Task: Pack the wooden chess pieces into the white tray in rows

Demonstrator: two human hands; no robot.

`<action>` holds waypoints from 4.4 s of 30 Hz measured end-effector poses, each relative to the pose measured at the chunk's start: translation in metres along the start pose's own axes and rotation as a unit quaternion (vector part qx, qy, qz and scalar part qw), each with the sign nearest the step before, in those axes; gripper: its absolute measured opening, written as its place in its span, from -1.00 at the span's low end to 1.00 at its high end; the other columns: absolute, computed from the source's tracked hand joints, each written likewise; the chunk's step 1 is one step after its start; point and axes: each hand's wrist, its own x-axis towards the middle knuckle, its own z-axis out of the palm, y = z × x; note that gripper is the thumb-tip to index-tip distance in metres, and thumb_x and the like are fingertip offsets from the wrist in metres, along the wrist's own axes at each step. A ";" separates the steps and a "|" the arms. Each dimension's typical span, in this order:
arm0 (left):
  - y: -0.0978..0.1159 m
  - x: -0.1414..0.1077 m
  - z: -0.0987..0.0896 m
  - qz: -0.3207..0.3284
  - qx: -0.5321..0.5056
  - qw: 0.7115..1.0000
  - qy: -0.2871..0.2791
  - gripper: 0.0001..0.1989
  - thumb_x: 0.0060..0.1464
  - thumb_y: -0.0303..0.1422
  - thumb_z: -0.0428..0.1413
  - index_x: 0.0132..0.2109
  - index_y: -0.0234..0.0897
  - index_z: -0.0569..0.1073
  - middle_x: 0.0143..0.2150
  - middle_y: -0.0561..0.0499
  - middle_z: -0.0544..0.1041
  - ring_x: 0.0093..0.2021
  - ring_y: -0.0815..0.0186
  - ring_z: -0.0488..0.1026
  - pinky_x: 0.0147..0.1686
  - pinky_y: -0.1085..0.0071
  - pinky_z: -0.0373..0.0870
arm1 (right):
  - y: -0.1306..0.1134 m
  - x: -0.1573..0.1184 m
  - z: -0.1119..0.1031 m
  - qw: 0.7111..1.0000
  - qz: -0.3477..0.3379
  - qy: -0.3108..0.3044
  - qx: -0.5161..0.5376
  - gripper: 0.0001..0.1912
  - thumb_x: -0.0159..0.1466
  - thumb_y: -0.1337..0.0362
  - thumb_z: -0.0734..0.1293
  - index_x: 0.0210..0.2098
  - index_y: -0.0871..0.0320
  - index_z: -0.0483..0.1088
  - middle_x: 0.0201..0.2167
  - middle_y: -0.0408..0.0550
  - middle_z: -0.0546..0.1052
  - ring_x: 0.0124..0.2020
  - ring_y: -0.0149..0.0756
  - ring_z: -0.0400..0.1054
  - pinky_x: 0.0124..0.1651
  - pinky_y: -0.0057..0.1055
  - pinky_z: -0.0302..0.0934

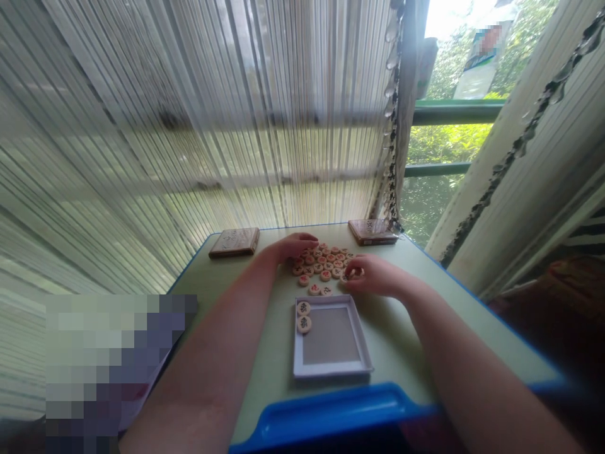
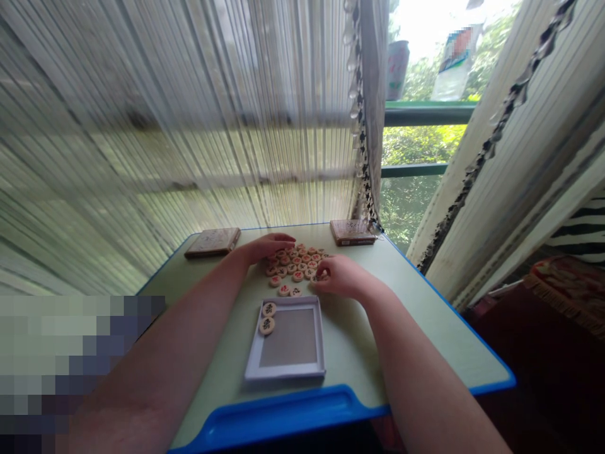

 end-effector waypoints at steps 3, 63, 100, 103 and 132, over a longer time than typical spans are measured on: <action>0.000 0.000 0.005 -0.002 -0.018 0.998 0.054 -0.52 -0.07 -0.02 0.02 -0.09 -0.25 0.41 -0.05 -0.05 0.45 -0.19 0.27 0.38 -0.47 0.51 0.23 | -0.008 -0.003 -0.003 0.999 -0.003 0.029 0.015 -0.75 0.03 0.13 0.30 -0.38 0.15 0.46 -0.40 -0.04 0.45 -0.39 -0.29 0.29 -0.38 -0.45 0.12; -0.028 -0.113 0.026 0.073 -0.201 0.976 -0.048 -0.66 -0.26 -0.64 0.10 -0.23 -0.42 0.50 -0.51 0.03 0.49 -0.45 0.42 0.41 -0.32 0.44 0.32 | -0.074 -0.019 0.045 0.983 -0.166 0.074 0.013 -0.73 0.13 0.17 0.26 -0.20 -0.02 0.49 -0.30 -0.08 0.45 -0.36 -0.33 0.33 -0.31 -0.45 0.15; -0.024 -0.114 0.025 0.064 -0.117 0.991 -0.022 -0.64 -0.32 -0.63 -0.02 -0.33 -0.40 0.55 -0.46 -0.02 0.53 -0.41 0.38 0.43 -0.28 0.43 0.35 | -0.060 -0.013 0.048 0.986 -0.151 0.073 -0.018 -0.87 0.09 0.20 0.29 -0.37 0.10 0.36 -0.39 -0.12 0.43 -0.37 -0.35 0.29 -0.35 -0.49 0.10; -0.023 -0.115 0.026 0.062 -0.112 0.992 -0.016 -0.59 -0.35 -0.65 -0.05 -0.31 -0.41 0.55 -0.44 -0.04 0.54 -0.39 0.35 0.44 -0.29 0.43 0.36 | -0.060 -0.013 0.047 0.985 -0.159 0.071 -0.012 -0.88 0.09 0.22 0.29 -0.37 0.10 0.36 -0.39 -0.12 0.43 -0.35 -0.35 0.29 -0.34 -0.49 0.10; -0.026 -0.112 0.028 0.046 -0.075 0.995 0.036 -0.70 -0.30 -0.54 0.06 -0.32 -0.38 0.55 -0.47 0.00 0.52 -0.40 0.36 0.40 -0.24 0.39 0.33 | -0.049 -0.006 0.037 0.987 -0.133 0.087 0.023 -0.81 0.12 0.23 0.24 -0.35 0.11 0.46 -0.43 -0.11 0.45 -0.42 -0.38 0.29 -0.33 -0.49 0.12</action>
